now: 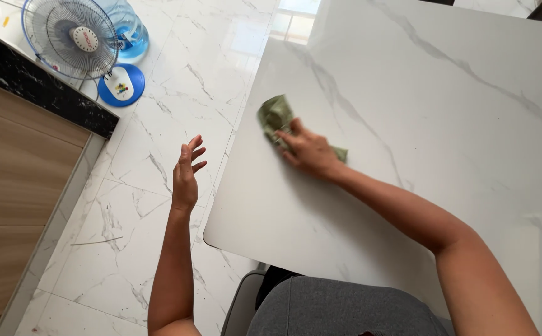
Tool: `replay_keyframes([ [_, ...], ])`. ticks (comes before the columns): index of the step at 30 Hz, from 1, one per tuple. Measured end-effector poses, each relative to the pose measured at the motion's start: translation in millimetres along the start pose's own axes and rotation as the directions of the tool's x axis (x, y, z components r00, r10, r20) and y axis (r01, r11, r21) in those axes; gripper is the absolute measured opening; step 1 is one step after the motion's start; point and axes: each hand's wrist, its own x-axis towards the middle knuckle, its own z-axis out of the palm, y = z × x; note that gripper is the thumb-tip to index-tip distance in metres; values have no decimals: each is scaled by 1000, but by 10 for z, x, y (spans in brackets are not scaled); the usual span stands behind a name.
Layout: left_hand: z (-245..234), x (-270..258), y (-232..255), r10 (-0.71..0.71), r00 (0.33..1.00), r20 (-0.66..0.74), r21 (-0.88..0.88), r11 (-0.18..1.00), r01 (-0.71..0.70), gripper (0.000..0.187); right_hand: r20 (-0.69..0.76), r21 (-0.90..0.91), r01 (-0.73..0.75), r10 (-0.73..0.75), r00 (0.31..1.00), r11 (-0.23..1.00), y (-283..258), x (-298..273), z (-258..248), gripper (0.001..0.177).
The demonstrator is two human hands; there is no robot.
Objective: The person sprays a blue cleaning solution onto a white marble dining table and wipes the surface with a green cloth. They move around the table to reach different areas, repeatedly spraying and wiping until the entire surface is cleaned.
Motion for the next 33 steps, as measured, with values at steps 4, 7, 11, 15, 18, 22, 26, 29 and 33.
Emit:
replay_keyframes([
  [4,-55,11,-60,41,999,-13,23,999,-41,61,16,112,108,-111,994,988,-404,-83,84,46],
  [7,-80,6,-32,77,996,-40,17,997,-76,59,-41,177,227,-223,974,958,-726,-154,113,43],
  [11,-134,-14,32,108,993,-38,59,993,-106,59,-28,210,414,-418,908,886,-975,-269,192,41],
  [15,-160,-60,135,120,992,-23,111,987,-117,58,-27,277,564,-580,814,778,-1136,-369,215,40],
  [18,-168,-77,102,128,992,-19,129,984,-124,56,-42,376,620,-656,754,689,-1254,-402,116,38],
  [22,-122,-138,214,130,991,-8,150,980,-128,56,-82,422,694,-738,670,584,-1353,-598,201,26],
  [26,-147,-218,283,114,993,43,201,972,-121,57,144,712,491,-789,597,501,-1278,-542,-311,24],
  [29,-178,-299,117,143,989,43,222,964,-149,56,7,753,400,-615,788,522,-595,-216,-275,13],
  [33,-50,-475,-78,259,966,23,267,929,-255,47,-294,127,53,-13,956,991,330,107,-516,20],
])
